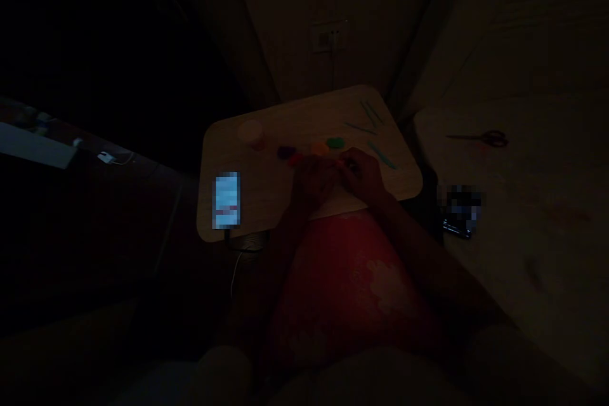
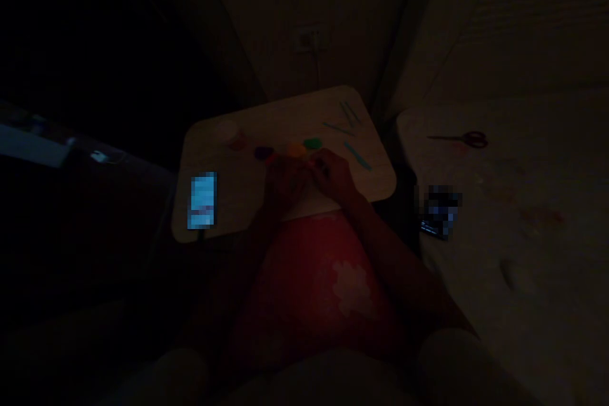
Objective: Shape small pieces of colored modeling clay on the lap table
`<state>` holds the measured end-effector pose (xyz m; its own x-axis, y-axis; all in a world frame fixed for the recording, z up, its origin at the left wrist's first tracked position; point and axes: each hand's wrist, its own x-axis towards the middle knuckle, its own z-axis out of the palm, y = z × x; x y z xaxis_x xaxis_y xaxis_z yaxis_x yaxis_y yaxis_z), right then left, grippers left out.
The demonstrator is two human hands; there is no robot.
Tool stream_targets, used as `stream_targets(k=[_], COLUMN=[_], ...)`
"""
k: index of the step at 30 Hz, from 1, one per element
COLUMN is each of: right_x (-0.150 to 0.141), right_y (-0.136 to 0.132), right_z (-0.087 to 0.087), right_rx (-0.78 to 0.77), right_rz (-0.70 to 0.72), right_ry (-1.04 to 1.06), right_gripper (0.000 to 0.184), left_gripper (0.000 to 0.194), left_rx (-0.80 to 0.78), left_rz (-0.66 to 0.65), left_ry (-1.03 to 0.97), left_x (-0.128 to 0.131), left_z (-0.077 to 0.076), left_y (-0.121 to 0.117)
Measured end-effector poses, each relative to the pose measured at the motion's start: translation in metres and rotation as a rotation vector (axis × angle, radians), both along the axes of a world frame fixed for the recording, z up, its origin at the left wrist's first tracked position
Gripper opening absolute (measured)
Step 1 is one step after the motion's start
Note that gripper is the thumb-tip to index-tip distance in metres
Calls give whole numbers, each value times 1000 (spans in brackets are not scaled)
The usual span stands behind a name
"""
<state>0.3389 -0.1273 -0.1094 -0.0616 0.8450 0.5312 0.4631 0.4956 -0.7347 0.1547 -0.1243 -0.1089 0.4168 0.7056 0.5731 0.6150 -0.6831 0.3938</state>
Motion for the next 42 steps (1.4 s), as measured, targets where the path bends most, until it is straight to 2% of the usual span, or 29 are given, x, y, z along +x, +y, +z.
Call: stream_targets(k=[5, 13, 19, 25, 36, 42], right_x=[1, 1, 0, 1, 1, 3], right_y=[0, 2, 2, 0, 1, 0], right_z=[-2, -5, -5, -3, -1, -4], right_rx=[3, 15, 7, -23, -96, -92], right_rz=[-28, -43, -8, -53, 149, 147], right_ry=[39, 42, 16, 23, 0, 29], right_gripper=[30, 35, 29, 42, 41, 43], left_gripper=[27, 26, 25, 23, 31, 29], left_rx=[21, 45, 43, 1, 43, 57], left_rz=[24, 12, 1, 2, 35, 29], left_ry=[-8, -16, -23, -55, -29, -43], left_x=[0, 0, 1, 3, -1, -2], left_z=[0, 0, 1, 2, -5, -6], left_y=[0, 1, 0, 0, 1, -2])
